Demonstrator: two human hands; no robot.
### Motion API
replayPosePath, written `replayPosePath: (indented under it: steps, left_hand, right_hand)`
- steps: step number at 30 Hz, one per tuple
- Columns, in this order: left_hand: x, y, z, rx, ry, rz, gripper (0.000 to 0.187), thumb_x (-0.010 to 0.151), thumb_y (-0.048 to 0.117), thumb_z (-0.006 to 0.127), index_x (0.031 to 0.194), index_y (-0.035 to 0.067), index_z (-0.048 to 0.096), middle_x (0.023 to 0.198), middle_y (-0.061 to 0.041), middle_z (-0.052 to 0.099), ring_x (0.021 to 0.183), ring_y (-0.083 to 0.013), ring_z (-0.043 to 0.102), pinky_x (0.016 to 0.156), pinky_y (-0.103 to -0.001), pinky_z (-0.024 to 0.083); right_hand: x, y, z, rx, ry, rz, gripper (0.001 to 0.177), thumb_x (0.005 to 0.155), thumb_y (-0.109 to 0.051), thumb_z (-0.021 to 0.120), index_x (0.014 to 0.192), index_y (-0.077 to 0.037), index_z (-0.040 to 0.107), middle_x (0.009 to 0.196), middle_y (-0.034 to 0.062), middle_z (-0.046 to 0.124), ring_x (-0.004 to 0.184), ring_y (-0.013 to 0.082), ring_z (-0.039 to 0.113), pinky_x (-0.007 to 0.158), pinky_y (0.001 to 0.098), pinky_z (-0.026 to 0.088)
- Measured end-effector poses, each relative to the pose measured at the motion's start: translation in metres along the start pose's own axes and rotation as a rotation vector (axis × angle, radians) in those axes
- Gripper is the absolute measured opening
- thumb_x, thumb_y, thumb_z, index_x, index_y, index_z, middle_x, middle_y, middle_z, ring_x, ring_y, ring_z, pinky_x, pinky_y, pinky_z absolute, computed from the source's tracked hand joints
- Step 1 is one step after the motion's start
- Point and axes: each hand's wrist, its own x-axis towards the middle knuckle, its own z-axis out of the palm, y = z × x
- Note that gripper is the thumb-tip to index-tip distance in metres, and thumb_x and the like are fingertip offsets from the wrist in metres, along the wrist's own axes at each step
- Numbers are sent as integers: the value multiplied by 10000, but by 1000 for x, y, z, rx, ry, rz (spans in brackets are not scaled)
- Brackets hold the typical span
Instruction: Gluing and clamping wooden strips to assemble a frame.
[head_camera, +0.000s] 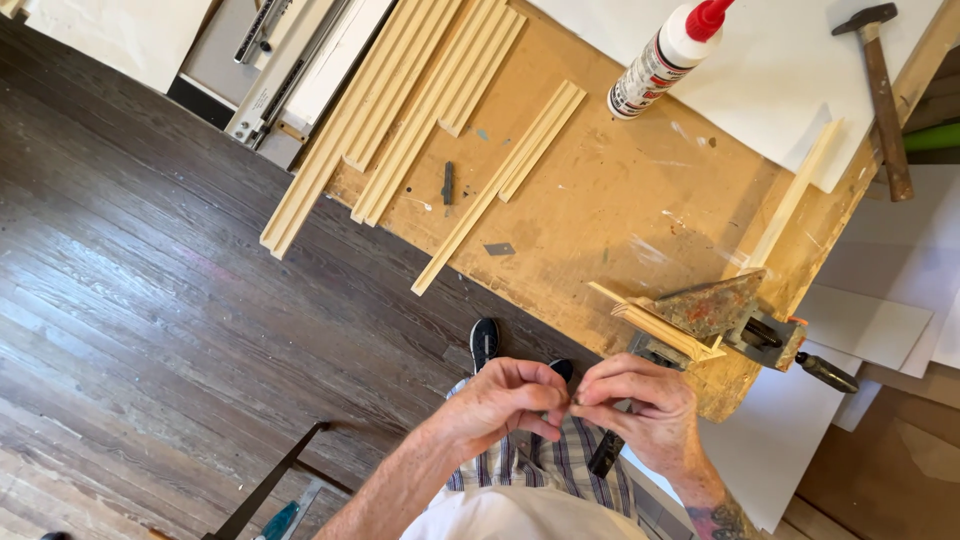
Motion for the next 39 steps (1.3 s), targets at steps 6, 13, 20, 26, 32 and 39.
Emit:
replayPosePath:
  steps: [6,13,20,26,32,39]
  left_hand:
    - [43,13,-44,1227,354,702,147,887,85,709,1004,44,787,925,-147,822,617,-179,788,557,-226,691]
    - [136,-1,-113,2063,580,1045,168,920,200,760,984,50,723,1057,-98,613,988,-283,620,791,-425,599]
    - [139,-9,-110,2210,640,998,501,893,93,691,1378,29,583,1090,-96,573,969,-268,571,822,-423,514]
    - [61,15,15,1501,406,1344,171,908,90,713,1077,70,703,938,-101,720,808,-179,686,669,-295,598]
    - [19,45,75,1392,266,1519,86,897,20,676,980,40,681,928,-87,695,721,-247,640,657,-344,542]
    - [17,46,77,1414,233,1536,113,864,22,640,969,40,677,936,-79,680,712,-237,629,638,-335,536]
  right_hand:
    - [-39,29,-6,938,408,715,110,980,-39,646,1013,0,743,887,121,729,690,135,636,459,196,507]
    - [-32,21,-1,1160,677,984,115,940,-194,728,944,-89,681,925,89,687,693,97,624,443,164,558]
    - [-31,8,-5,1179,683,982,116,968,-195,687,896,-126,626,835,7,498,647,54,438,374,116,403]
    - [-23,1,-1,1147,709,976,210,970,-158,673,800,-141,551,752,-28,442,595,41,370,354,126,295]
    - [-24,7,5,1032,733,1043,87,964,-146,665,908,-149,599,744,-41,483,559,21,392,361,131,282]
    - [-15,-11,13,948,700,964,217,992,-160,652,801,-124,555,665,-28,448,540,35,342,350,152,229]
